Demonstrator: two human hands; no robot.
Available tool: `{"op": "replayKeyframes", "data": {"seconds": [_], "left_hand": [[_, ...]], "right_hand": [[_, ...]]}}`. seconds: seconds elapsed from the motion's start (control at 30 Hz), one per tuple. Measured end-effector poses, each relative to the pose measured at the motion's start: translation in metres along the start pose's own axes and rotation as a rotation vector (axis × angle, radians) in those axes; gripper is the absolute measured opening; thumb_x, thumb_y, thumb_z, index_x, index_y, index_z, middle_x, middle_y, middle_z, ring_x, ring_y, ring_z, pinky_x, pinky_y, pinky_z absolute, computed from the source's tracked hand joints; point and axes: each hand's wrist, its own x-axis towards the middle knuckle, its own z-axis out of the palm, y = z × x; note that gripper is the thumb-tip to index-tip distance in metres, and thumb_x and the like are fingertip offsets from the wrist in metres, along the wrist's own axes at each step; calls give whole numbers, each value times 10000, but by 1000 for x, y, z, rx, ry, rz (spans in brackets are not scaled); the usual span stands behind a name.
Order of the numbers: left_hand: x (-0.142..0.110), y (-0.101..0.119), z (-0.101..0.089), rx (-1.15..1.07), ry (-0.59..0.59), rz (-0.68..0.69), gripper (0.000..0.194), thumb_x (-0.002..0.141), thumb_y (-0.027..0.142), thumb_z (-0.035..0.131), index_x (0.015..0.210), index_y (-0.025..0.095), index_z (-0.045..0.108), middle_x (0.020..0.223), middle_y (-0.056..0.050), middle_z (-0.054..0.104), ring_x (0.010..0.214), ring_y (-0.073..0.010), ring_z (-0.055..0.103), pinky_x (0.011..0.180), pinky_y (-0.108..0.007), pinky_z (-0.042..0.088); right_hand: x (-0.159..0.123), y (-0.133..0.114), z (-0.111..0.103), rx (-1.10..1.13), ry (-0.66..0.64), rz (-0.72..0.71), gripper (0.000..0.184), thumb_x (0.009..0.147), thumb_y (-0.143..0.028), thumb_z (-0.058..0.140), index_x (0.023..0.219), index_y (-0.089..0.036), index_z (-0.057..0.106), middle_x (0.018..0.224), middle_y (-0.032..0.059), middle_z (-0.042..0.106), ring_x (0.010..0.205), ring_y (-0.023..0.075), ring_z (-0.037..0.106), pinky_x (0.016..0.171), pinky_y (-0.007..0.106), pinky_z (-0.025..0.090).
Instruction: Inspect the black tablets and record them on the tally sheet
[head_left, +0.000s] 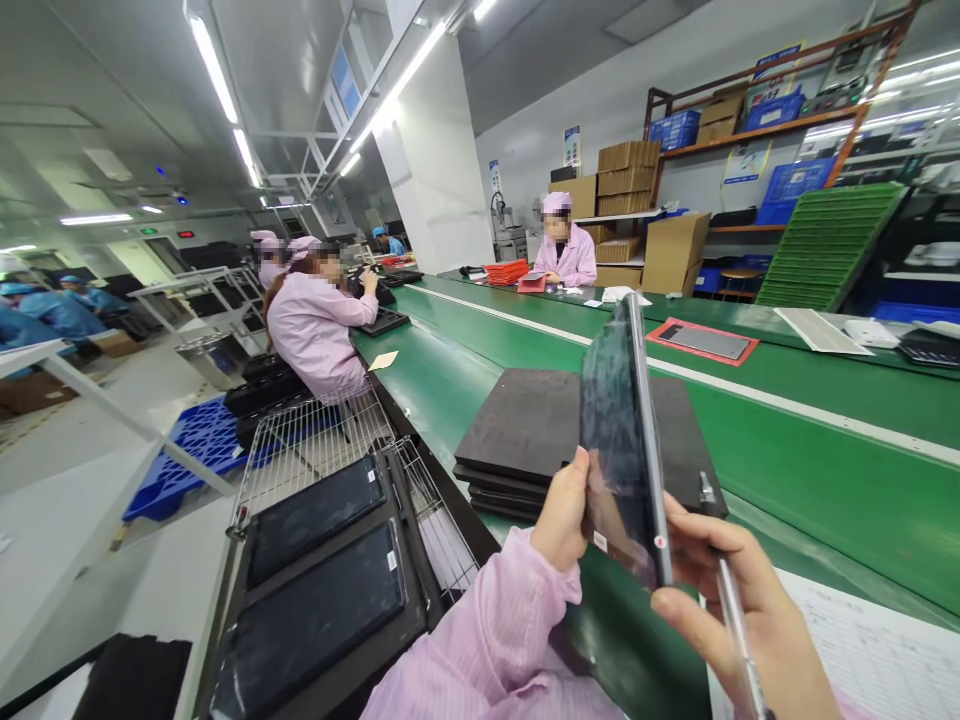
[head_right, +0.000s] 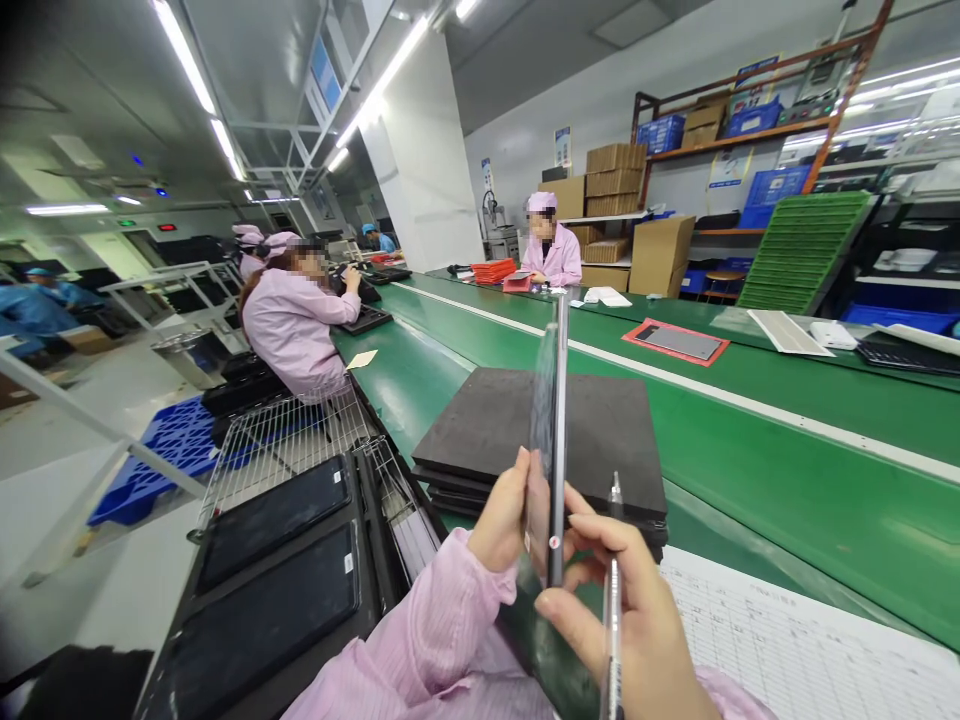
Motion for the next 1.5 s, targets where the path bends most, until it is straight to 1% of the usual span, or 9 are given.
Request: {"op": "replayKeyframes", "data": {"seconds": [0.27,0.53,0.67,0.77,0.87,0.97,1.13,1.3,1.5], "left_hand": [[37,60,4,232,-17,273,393,431,394,792,564,153,512,525,60,501,508,-64,448,488,-173,374],[70,24,23,605,1,211,186,647,320,574,706,145,546,583,10,564,557,-136,536,563,-249,439],[81,18,19,831,7,200,246,638,249,537,842,124,594,854,-92,642,881,-271,591,855,-423,434],[84,19,15,1134,93,353,423,622,255,579,1018,105,599,1238,-199,505,1218,-392,372,1028,-542,236],[78,11,8,1589,66,660,543,716,394,525,1183,117,543,1392,-205,350,1297,-391,270,1025,-551,259],[71,-7,1,1807,-140,793,555,802,472,375,1195,118,546,1340,-175,450,1263,-324,375,998,-477,348],[66,-23,-3,1875,-103,846,612,837,498,244,1172,106,575,1294,-147,511,1239,-290,427,987,-428,375],[65,-21,1,1824,-86,875,672,831,526,229,1125,53,605,1256,-189,532,1205,-327,459,981,-475,373],[65,-22,-1,1801,-84,912,712,837,569,235,1102,31,619,1224,-206,551,1196,-343,467,980,-475,378]], "right_hand": [[9,-9,-84,-107,408,-49,278,678,-302,750,905,-286,590,1108,114,616,738,230,614,517,325,525],[-35,5,-141,-366,665,99,264,672,-383,731,836,-247,575,936,91,659,743,247,611,577,368,502],[-46,17,-169,-461,551,314,426,760,-628,583,753,-202,594,715,89,674,589,210,586,583,349,489],[-44,29,-189,-405,402,386,633,736,-775,461,837,-175,634,569,71,628,474,191,529,478,327,464],[-35,41,-203,-434,326,480,605,727,-739,507,812,-160,660,562,54,591,463,162,490,450,296,441],[-24,52,-210,-433,289,571,406,707,-567,617,789,-169,631,594,36,587,466,142,479,452,277,431],[-15,75,-211,-394,196,613,319,616,-457,662,752,-174,604,631,16,566,473,139,495,474,288,446],[-17,97,-211,-416,196,613,311,653,-489,600,619,-186,534,526,-12,489,402,105,390,393,245,343],[-20,100,-211,-459,201,585,238,647,-423,622,619,-190,580,525,-14,483,456,127,408,449,262,355]]}}
